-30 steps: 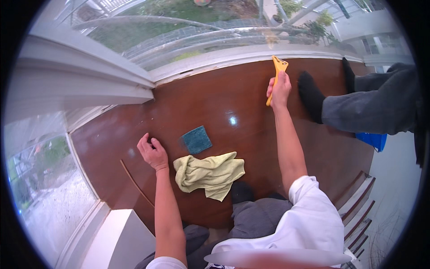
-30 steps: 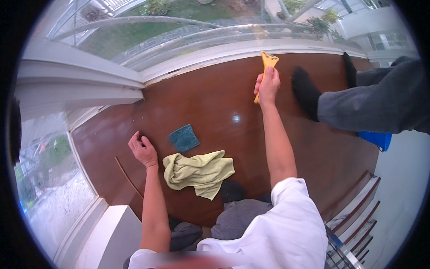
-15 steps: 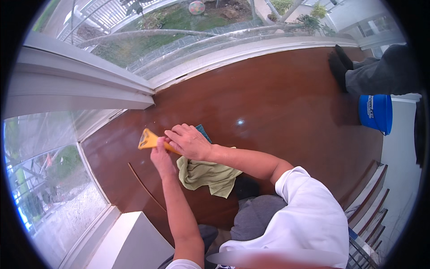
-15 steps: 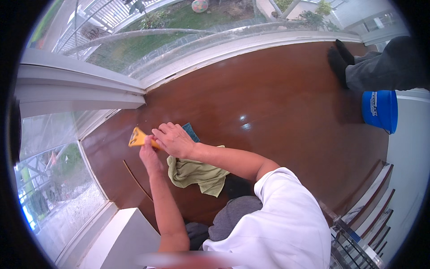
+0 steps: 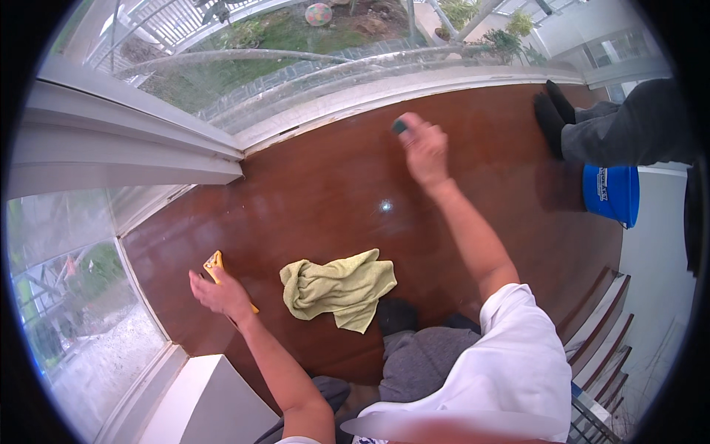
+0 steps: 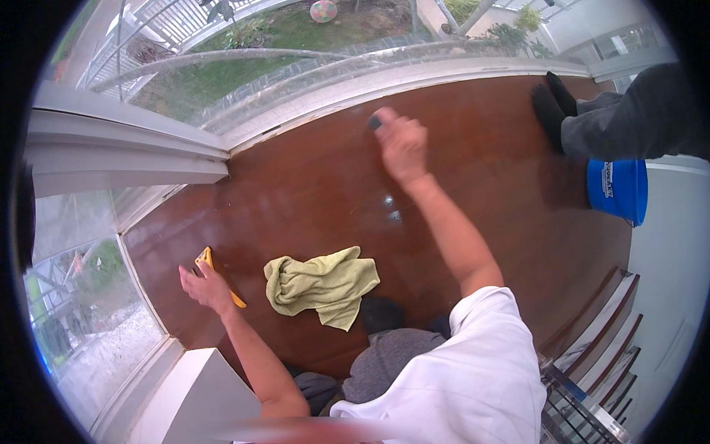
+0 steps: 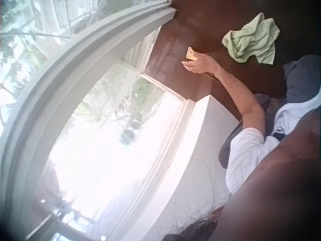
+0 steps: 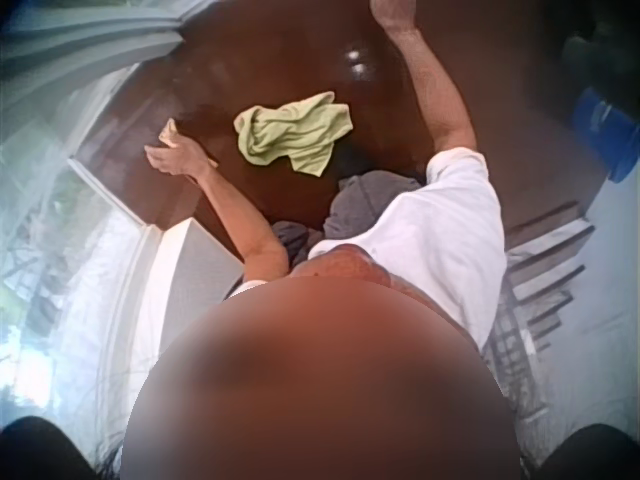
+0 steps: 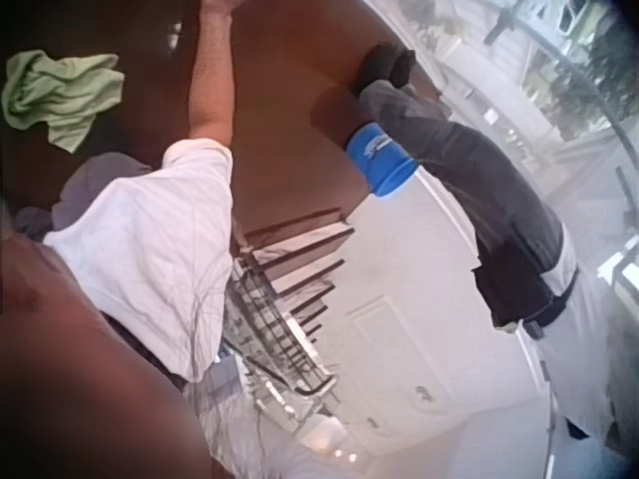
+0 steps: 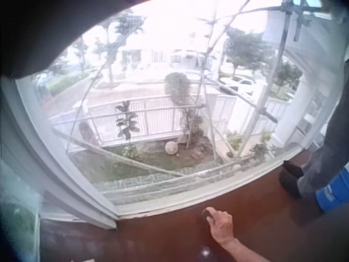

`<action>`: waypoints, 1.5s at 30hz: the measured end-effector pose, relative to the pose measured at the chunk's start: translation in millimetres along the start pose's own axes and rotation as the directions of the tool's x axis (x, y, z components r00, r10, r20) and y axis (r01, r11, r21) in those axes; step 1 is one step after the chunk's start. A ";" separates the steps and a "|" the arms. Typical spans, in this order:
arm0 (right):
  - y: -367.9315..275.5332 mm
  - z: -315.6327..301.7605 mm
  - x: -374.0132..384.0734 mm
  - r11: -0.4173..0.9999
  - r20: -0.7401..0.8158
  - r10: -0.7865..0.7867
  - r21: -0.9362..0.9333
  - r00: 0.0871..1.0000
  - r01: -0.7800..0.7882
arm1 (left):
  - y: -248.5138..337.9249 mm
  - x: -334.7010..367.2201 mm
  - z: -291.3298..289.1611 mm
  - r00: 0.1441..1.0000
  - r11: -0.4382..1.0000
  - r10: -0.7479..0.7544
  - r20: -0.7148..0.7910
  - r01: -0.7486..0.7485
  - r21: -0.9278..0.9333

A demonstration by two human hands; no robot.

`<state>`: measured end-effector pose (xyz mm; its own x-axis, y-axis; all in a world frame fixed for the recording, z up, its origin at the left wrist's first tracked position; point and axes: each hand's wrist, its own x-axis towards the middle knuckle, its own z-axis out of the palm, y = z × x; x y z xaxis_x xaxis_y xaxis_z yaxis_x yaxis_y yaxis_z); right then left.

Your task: The person sits on the floor and cleans the lower section of a window frame using a green cloth and a yellow scraper. They alternate between scraping the frame and wiping it down with the cloth.

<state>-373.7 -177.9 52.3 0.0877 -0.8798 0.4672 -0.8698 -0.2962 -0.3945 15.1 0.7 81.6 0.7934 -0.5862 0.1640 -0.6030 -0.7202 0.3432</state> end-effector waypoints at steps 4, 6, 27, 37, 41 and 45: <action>80.9 -17.9 48.8 0.864 -0.096 0.333 -0.368 0.938 -0.345 | 57.2 -27.3 34.1 0.895 0.868 0.446 0.001 -0.431 -0.247; 100.2 -6.1 56.4 0.793 -0.129 0.305 -0.514 0.943 -0.327 | 70.1 -36.7 56.8 0.853 0.840 0.518 0.062 -0.494 -0.226; 92.4 33.9 50.0 0.747 0.089 0.186 -0.659 0.979 -0.082 | 65.4 -45.8 91.8 0.873 0.863 0.479 0.096 -0.448 -0.234; 91.4 25.6 52.6 0.780 0.248 0.187 -0.625 0.951 0.010 | 67.5 -46.2 91.0 0.876 0.867 0.473 0.097 -0.444 -0.226; 87.0 22.4 53.6 0.805 0.308 0.187 -0.592 0.933 0.034 | 66.7 -47.3 92.0 0.878 0.868 0.469 0.097 -0.438 -0.233; 76.8 24.0 52.4 0.813 0.310 0.206 -0.582 0.928 0.014 | 65.9 -47.1 91.2 0.877 0.869 0.469 0.105 -0.437 -0.230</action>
<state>-424.2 -255.7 27.5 0.0530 -0.9928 0.1070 -0.9885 -0.0370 0.1463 -69.6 -53.0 12.1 0.4043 -0.8908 0.2074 -0.8522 -0.2846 0.4390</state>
